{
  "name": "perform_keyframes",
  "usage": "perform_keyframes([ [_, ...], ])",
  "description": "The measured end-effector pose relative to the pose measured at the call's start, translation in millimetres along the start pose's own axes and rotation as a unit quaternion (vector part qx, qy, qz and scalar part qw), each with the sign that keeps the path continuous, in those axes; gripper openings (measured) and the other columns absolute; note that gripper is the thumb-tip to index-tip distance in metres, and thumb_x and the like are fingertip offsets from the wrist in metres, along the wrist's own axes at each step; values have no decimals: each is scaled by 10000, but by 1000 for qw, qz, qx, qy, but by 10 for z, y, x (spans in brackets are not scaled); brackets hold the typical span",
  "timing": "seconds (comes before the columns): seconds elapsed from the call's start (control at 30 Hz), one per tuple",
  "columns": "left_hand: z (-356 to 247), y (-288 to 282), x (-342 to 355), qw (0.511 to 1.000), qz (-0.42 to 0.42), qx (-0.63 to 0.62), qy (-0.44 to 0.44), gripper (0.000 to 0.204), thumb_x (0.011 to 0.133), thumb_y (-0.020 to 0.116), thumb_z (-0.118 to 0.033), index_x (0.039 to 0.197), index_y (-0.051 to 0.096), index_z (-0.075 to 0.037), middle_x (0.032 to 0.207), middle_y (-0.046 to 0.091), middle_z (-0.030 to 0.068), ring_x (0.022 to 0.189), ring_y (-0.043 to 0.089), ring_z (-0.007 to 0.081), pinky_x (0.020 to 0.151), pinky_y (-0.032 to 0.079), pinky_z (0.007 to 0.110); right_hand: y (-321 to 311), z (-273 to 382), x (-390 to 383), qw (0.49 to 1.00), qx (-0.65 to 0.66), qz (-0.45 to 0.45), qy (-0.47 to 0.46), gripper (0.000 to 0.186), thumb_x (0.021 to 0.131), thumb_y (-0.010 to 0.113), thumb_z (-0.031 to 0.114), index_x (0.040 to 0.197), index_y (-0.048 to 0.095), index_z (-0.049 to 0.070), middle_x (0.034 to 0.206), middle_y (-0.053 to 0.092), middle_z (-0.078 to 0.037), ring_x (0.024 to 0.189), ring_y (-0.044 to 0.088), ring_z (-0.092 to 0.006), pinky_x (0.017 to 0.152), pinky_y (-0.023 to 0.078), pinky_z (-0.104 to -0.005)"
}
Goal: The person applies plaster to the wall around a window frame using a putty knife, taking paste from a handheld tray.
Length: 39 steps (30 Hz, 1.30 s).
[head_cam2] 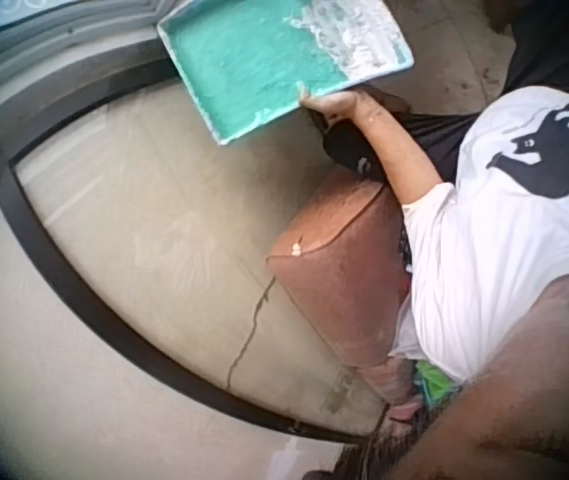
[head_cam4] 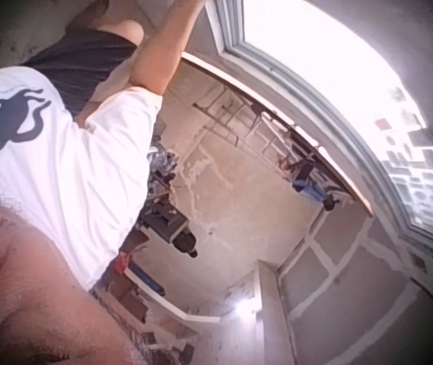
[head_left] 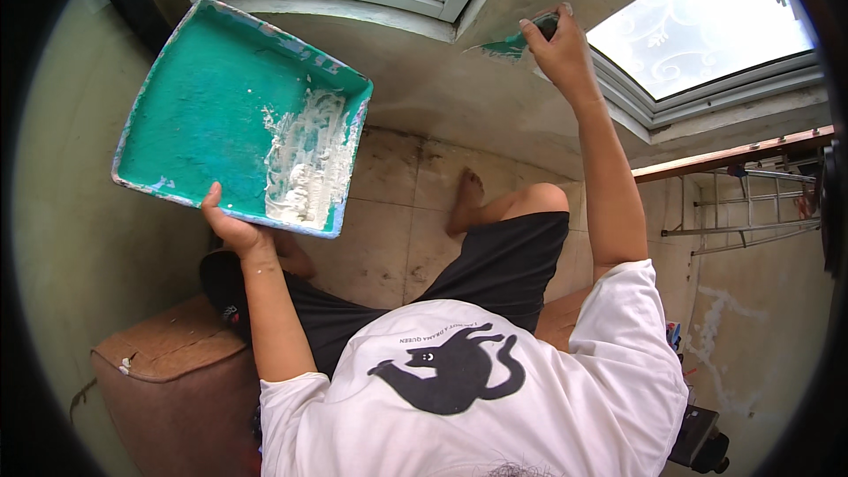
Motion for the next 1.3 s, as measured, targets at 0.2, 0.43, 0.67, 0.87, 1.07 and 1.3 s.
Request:
perform_keyframes([
  [0.2,3,4,27,1000,8,0,6,610,829,576,-334,1319,464,12,1248,528,129,1141,522,288,996,405,425,-286,-112,257,996,-16,-80,-24,514,845,729,407,995,586,-64,863,704,-204,815,707,-304,723,531,-388],
  [0.43,-10,14,15,1000,7,7,7,616,845,566,-321,1363,446,-8,1320,522,134,1187,521,318,1022,404,451,-1255,779,292,982,82,-154,-71,365,913,680,206,1017,499,-93,700,615,-84,580,612,-135,525,502,-267],
  [0.67,-11,-26,46,1000,6,7,4,607,847,564,-320,1353,456,-2,1316,525,135,1182,523,316,1015,409,450,-272,52,86,997,15,-60,-46,472,847,725,388,983,577,-39,777,681,-181,735,690,-335,679,527,-409],
  [0.87,-11,-68,61,1000,1,3,4,607,844,565,-324,1349,459,-3,1302,530,136,1174,527,316,1007,413,446,15,54,-50,999,-15,-48,-11,471,848,709,368,1006,574,-54,846,681,-234,801,683,-378,712,524,-424],
  [1.07,-20,-38,67,1000,5,5,7,600,842,568,-318,1342,464,-4,1289,534,136,1168,529,315,1003,416,448,-781,159,435,985,-57,-134,-91,462,861,749,415,978,604,-8,775,695,-105,625,668,-171,617,527,-283],
  [1.3,-75,17,-12,999,-25,32,16,592,843,565,-306,1334,464,9,1286,535,147,1165,530,320,996,425,456,-1555,931,234,973,92,-173,-120,235,912,670,167,945,518,-9,707,606,-62,569,591,-113,505,482,-242],
])
Point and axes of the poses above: each hand's wrist, its own x-axis towards the middle knuckle, its own y-axis out of the palm, z = x × y, the point moved 10 cm from there along x, towards the middle knuckle
